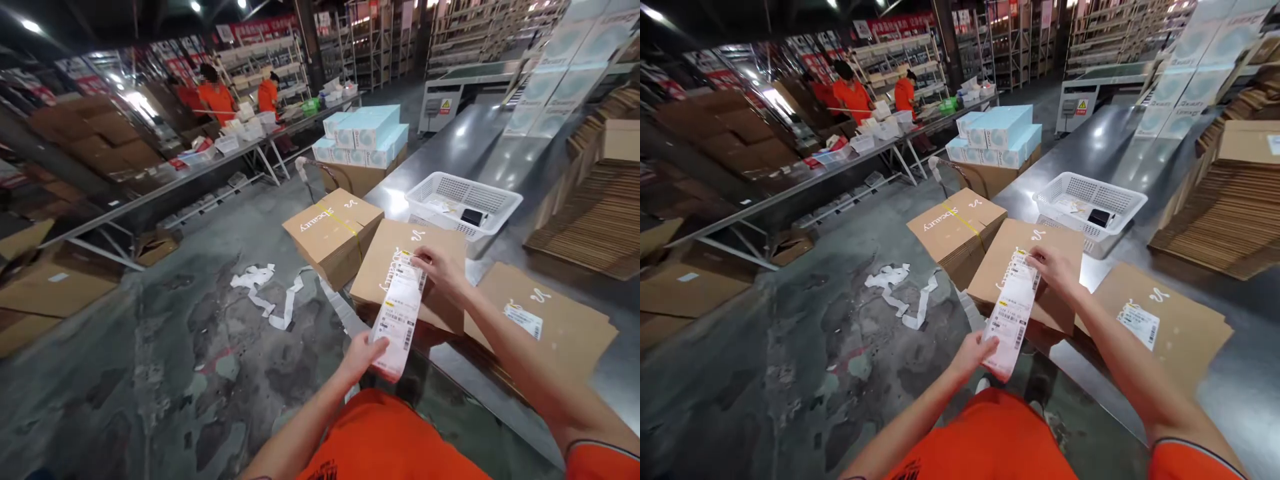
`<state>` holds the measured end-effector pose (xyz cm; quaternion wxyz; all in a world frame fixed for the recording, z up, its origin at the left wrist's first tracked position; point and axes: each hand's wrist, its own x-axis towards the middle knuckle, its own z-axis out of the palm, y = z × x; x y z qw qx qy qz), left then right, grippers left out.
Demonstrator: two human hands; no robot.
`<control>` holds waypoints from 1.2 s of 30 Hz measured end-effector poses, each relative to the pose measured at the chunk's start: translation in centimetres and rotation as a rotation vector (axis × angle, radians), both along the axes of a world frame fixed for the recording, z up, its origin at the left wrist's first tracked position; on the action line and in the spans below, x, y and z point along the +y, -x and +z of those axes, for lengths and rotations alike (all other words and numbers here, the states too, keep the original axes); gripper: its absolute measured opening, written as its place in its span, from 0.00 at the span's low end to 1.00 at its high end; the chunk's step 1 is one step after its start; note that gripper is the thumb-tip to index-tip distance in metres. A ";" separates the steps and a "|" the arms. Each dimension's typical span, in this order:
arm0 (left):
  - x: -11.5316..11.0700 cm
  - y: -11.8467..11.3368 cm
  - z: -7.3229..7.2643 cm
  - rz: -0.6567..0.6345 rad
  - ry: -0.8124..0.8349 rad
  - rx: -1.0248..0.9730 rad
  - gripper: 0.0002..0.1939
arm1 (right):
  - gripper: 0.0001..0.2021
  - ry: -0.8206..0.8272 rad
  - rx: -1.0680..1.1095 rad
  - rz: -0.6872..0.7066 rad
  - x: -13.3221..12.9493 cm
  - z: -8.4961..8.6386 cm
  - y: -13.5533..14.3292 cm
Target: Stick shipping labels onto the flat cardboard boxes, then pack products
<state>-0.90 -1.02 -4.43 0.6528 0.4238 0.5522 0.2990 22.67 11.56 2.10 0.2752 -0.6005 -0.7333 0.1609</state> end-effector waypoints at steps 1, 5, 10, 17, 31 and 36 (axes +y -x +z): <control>-1.0 0.7 -0.8 -0.039 0.040 0.015 0.22 | 0.16 0.002 -0.151 -0.006 1.2 -0.1 -0.5; -3.5 3.1 -1.4 -0.070 0.040 0.043 0.22 | 0.28 -0.009 -0.534 -0.073 3.3 -0.2 -0.9; 1.9 4.4 1.7 0.269 -0.300 0.108 0.17 | 0.28 -0.030 -0.450 0.020 2.2 -2.2 2.6; 5.0 2.9 3.1 0.221 -0.249 0.072 0.23 | 0.28 0.002 -0.357 0.053 -4.0 -4.9 2.5; -1.4 -3.6 2.9 -0.159 0.068 -0.149 0.29 | 0.32 0.244 0.011 -1.143 -20.9 -11.8 -19.7; -2.2 -3.7 2.2 -0.216 0.048 -0.086 0.29 | 0.32 -0.025 0.044 -0.654 -15.9 -3.0 -11.9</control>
